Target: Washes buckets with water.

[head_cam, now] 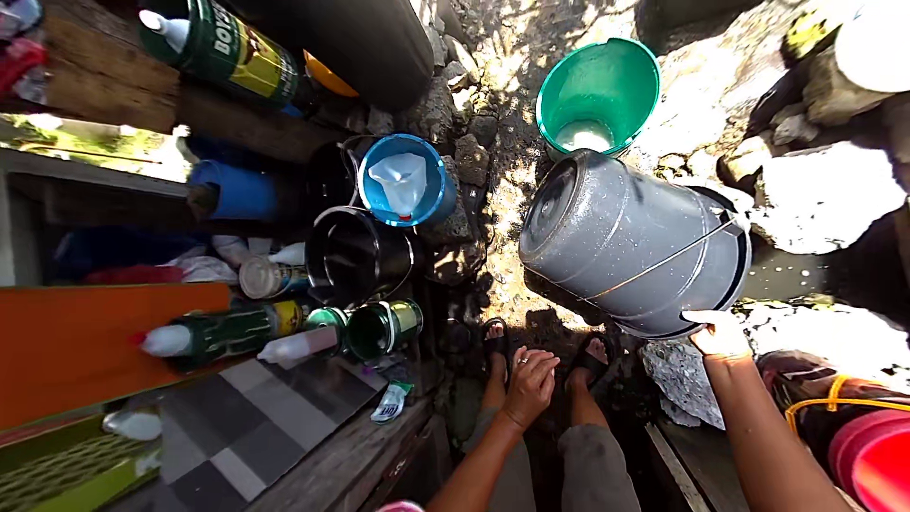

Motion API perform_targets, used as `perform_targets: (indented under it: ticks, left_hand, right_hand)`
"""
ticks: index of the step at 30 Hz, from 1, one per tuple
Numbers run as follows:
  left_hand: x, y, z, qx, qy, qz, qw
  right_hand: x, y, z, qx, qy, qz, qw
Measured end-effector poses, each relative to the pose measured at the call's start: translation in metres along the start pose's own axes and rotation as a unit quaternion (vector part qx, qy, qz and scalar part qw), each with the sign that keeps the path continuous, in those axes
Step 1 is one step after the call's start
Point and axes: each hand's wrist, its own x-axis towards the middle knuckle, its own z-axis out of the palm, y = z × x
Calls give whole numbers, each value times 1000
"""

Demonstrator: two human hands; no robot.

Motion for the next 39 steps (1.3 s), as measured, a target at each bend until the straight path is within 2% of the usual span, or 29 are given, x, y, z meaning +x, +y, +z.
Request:
perform_targets:
  ticks: [3,9,18,21,23,25,28,30,34,37,39]
  left_hand:
    - [-12,-8,-10,-10,-2,-34,999]
    - [-39,-30,-26,-26,0,-89,996]
    - [-73,-61,-52,-47,19,-158,986]
    - [-84,-74,-57,-44,30,-164,985]
    - [-90,-82,-57,-41,34,-164,985]
    - [-95,-89,-58,-39,32,-167,985]
    - [-96,-94,-65,-48,-2,-195,980]
    - [-98,-98,-63,-51,-16,-202,978]
    - [-102,-107,-56,-53,-26,-196,979]
    - [-106,-115,-51,-52,-34,-193,979]
    - [-108,-119,-50,-56,-51,-203,976]
  right_hand:
    - [-11,-3,11,-26,-7,-8,1000]
    - [-46,-11,47,-131,-99,-33,986]
    - [-76,22,129,-341,-182,6,922]
    - [-86,41,169,-482,-195,30,854]
    - [-91,57,200,-593,-228,24,772]
    - [-86,84,224,-670,-271,-20,690]
    - [-74,126,252,-764,-295,-63,570]
    - [-65,153,252,-785,-306,-115,526]
    - [-41,199,238,-809,-341,-160,451]
    - [-14,226,218,-825,-372,-133,404]
    - [2,244,205,-833,-374,-119,391]
